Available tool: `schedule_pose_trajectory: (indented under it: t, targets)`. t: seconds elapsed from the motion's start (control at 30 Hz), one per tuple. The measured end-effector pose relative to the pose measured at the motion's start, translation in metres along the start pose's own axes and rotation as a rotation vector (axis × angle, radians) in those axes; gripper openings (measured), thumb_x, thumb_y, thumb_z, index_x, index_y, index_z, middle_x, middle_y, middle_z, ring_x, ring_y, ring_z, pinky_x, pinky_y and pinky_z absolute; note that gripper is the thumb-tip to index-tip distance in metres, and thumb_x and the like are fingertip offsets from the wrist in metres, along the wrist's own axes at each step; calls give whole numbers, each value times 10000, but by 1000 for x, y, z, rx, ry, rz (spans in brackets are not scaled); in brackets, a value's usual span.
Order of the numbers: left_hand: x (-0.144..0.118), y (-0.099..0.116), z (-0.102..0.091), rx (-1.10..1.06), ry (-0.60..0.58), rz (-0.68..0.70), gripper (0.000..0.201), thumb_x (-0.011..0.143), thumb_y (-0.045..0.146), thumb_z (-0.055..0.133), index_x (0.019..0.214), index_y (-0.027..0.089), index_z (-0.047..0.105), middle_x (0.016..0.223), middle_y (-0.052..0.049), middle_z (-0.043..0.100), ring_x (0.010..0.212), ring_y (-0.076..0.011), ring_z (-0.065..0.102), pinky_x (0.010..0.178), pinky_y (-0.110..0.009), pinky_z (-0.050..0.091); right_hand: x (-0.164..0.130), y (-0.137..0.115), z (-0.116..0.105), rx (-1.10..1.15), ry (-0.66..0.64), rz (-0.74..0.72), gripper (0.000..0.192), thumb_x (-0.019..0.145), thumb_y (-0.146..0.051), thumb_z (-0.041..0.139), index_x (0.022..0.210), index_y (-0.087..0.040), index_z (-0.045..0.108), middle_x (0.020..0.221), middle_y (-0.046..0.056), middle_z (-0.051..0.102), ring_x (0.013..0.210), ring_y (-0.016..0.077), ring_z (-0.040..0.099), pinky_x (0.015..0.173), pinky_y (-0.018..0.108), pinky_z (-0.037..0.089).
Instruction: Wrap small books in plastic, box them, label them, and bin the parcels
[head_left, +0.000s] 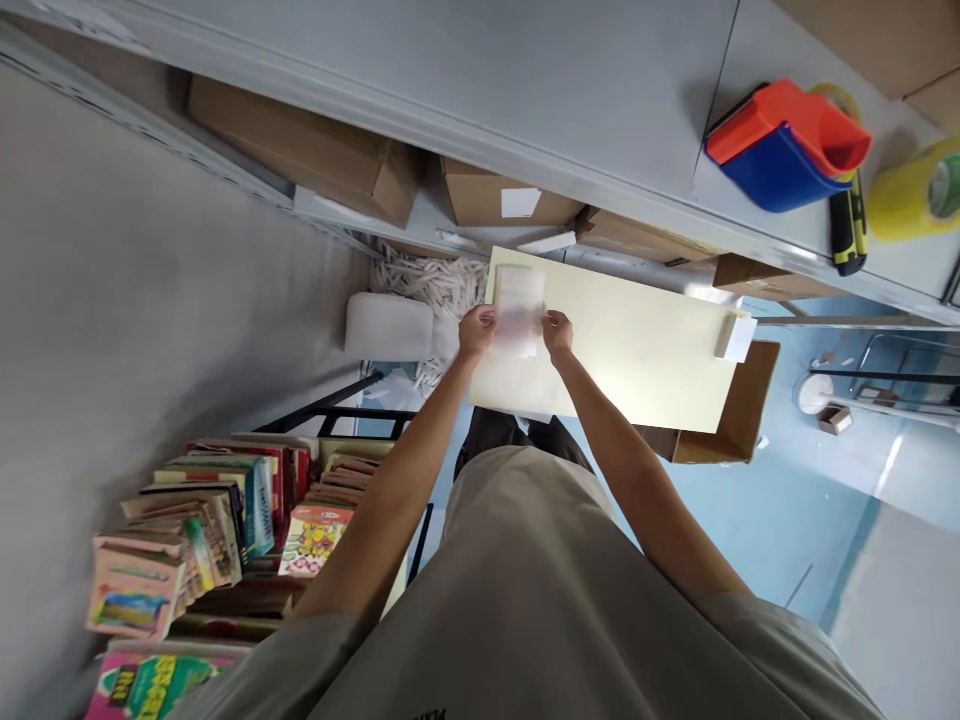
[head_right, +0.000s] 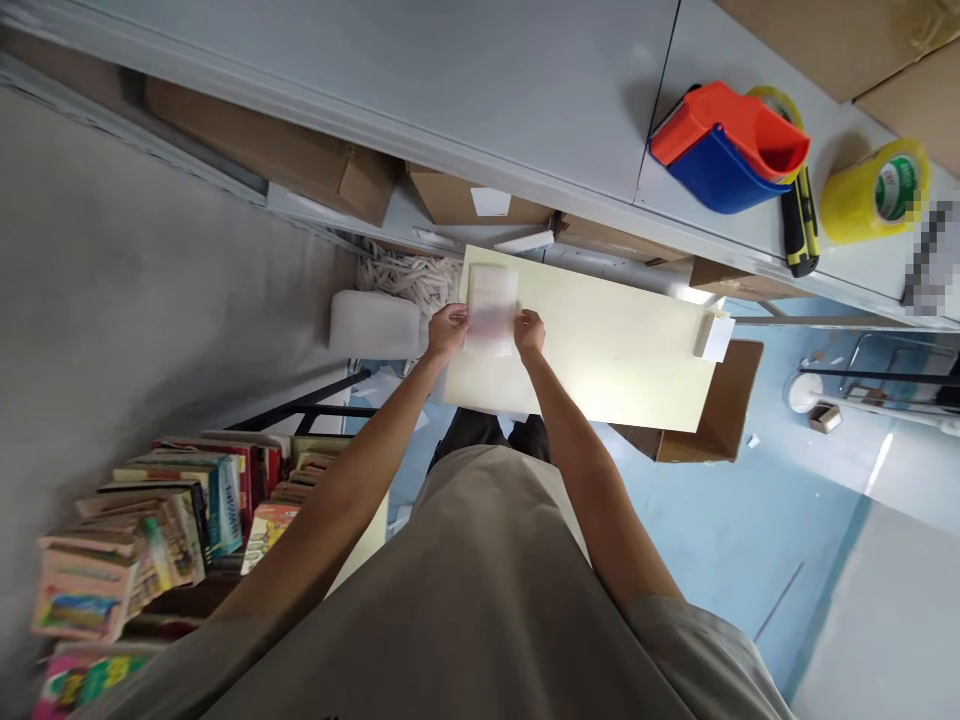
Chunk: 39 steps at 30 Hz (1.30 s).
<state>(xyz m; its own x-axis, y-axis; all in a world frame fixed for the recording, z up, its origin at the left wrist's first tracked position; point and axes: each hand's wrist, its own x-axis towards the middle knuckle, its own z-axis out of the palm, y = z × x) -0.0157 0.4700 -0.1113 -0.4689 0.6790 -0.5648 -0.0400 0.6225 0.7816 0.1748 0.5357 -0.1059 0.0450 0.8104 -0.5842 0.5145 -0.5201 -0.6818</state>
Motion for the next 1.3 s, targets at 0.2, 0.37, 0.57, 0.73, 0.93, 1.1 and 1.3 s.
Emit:
schedule_pose_trajectory:
  t: [0.2, 0.37, 0.57, 0.73, 0.93, 1.1, 1.3]
  targets:
    - [-60, 10, -18, -232, 102, 48, 226, 786, 140, 717, 989, 208, 788, 908, -45, 797, 896, -202, 753, 935, -338, 611, -37, -6, -29, -19, -1, -66, 351, 1012, -362, 608, 1302, -193, 708, 1355, 162, 797, 1162, 214, 749, 1107, 383, 598]
    - [-146, 4, -35, -480, 238, 68, 232, 796, 268, 807, 1021, 216, 788, 859, -11, 795, 744, -154, 707, 821, -320, 616, -80, 5, -45, 74, -179, -334, 401, 967, -531, 675, 1231, -232, 713, 1264, 134, 831, 1153, 239, 782, 1123, 442, 618]
    - [-309, -32, -56, -632, 524, 105, 489, 798, 622, 943, 1043, 220, 812, 897, -60, 831, 818, -198, 767, 859, -382, 672, -166, 26, -37, 146, -531, -454, 506, 933, -659, 728, 1226, -247, 737, 1227, 129, 854, 1132, 272, 834, 1106, 490, 641]
    - [-436, -69, -72, -680, 848, 69, 635, 791, 833, 889, 918, 226, 749, 838, -52, 757, 821, -205, 751, 837, -383, 669, -249, 28, -19, 118, -838, -487, 526, 913, -691, 781, 1183, -241, 757, 1182, 134, 871, 1112, 291, 845, 1105, 492, 651]
    - [-533, -97, -106, -697, 1207, 167, 699, 943, 839, 764, 670, 264, 473, 651, 0, 556, 669, -174, 650, 713, -340, 596, -336, 13, -5, 7, -1091, -674, 527, 964, -749, 776, 1174, -266, 776, 1104, 105, 866, 1001, 278, 850, 944, 432, 695]
    - [-590, -111, -140, -748, 1382, 321, 754, 975, 773, 789, 613, 270, 359, 550, 36, 395, 523, -143, 508, 589, -324, 483, -419, 1, 10, 15, -1214, -795, 514, 963, -750, 832, 1129, -265, 805, 1045, 91, 871, 884, 247, 828, 861, 402, 700]
    - [-692, -142, -186, -856, 1443, 527, 721, 981, 738, 842, 625, 244, 455, 533, 55, 412, 493, -119, 533, 543, -266, 481, -556, 25, 51, -12, -1399, -987, 527, 991, -778, 812, 1091, -261, 821, 981, 55, 864, 890, 229, 824, 874, 390, 705]
